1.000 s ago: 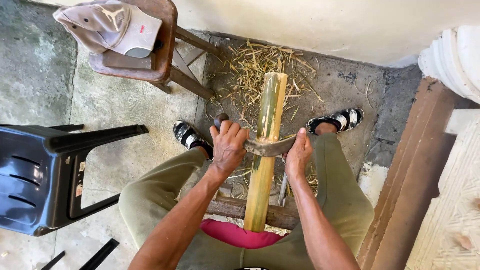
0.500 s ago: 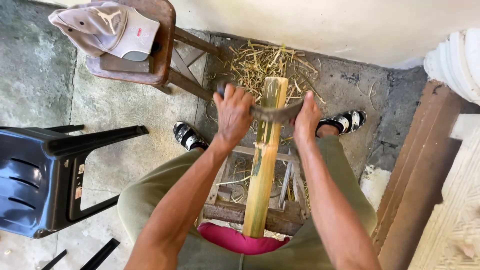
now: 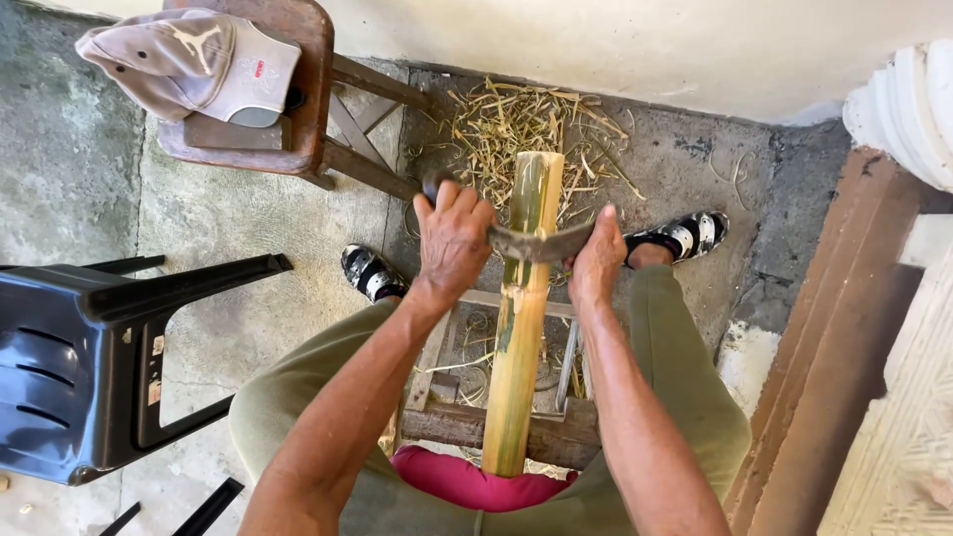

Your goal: Scrape the outer layer of a bamboo pole using a curved blade tool.

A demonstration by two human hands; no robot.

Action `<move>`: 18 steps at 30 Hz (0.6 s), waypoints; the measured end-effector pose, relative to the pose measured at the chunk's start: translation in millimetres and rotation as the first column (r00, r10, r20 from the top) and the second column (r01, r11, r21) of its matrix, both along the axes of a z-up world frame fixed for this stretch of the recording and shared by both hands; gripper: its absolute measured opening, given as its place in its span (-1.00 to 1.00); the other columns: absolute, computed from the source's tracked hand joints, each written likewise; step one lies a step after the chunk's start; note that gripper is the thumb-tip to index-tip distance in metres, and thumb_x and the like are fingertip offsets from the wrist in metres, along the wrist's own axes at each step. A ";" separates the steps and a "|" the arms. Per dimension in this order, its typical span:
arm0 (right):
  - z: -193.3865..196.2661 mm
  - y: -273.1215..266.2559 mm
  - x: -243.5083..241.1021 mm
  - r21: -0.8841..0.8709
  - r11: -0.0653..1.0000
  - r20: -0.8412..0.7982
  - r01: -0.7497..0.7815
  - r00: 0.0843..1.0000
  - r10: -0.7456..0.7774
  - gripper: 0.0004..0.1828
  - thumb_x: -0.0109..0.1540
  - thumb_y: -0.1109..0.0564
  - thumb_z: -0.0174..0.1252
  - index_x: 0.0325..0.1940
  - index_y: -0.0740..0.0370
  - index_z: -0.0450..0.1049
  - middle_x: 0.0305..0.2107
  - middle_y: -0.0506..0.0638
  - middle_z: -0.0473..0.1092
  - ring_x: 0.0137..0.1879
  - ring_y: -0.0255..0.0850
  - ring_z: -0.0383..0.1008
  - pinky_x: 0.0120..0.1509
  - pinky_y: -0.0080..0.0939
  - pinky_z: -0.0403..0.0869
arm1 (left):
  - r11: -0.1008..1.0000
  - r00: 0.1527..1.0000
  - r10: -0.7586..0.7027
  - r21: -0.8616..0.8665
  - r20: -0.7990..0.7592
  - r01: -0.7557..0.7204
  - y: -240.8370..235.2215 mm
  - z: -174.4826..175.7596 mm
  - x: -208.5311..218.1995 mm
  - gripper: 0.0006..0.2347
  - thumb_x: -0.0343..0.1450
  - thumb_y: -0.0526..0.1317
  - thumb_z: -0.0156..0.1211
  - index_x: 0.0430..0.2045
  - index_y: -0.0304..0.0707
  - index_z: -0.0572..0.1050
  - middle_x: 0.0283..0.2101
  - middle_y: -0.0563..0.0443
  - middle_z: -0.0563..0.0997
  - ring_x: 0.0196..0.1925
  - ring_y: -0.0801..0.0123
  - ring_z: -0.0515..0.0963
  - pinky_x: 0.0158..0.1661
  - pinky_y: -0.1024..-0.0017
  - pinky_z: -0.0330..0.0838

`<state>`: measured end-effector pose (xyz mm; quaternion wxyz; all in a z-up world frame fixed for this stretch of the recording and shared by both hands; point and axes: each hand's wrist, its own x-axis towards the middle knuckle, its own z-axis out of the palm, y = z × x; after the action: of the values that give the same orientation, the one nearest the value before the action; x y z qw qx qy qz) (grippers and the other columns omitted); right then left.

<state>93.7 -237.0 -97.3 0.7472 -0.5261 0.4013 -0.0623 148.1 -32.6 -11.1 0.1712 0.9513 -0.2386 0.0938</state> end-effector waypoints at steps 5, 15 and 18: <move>1.8 -20.0 81.2 -0.061 0.998 0.007 -0.014 1.000 0.014 -0.50 0.42 -0.27 -0.07 -0.35 0.18 0.30 -0.65 -0.14 0.24 -0.68 -0.35 0.25 -0.70 -0.28 0.26 | 0.999 0.996 0.025 0.018 0.089 -0.027 -17.6 -4.8 72.2 -0.85 0.40 -0.25 0.31 -0.58 -0.17 0.50 -0.46 0.07 0.45 -0.27 0.28 0.32 -0.21 0.21 0.11; 17.4 -10.0 44.5 -0.044 0.994 -0.029 -0.100 0.995 0.099 -0.52 0.42 -0.25 -0.08 -0.34 0.16 0.32 -0.63 -0.14 0.24 -0.67 -0.35 0.20 -0.67 -0.27 0.23 | 0.998 0.997 0.053 -0.026 0.056 -0.051 -9.2 9.4 27.9 -0.87 0.38 -0.33 0.27 -0.59 -0.13 0.50 -0.49 0.05 0.41 -0.26 0.23 0.32 -0.15 0.18 0.11; 32.7 14.7 -36.6 -0.021 0.999 -0.156 -0.033 0.987 0.029 -0.52 0.40 -0.26 -0.12 -0.35 0.15 0.29 -0.65 -0.13 0.23 -0.68 -0.35 0.20 -0.69 -0.28 0.22 | 1.000 1.000 -0.002 -0.029 0.001 0.002 9.6 12.7 -30.0 -0.93 0.40 -0.29 0.28 -0.49 -0.17 0.52 -0.46 0.05 0.39 -0.28 0.26 0.30 -0.19 0.20 0.07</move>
<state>57.1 -222.2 -64.6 0.7083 -0.5444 0.4492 -0.0141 118.2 -23.0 1.6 0.1848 0.9485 -0.2381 0.0977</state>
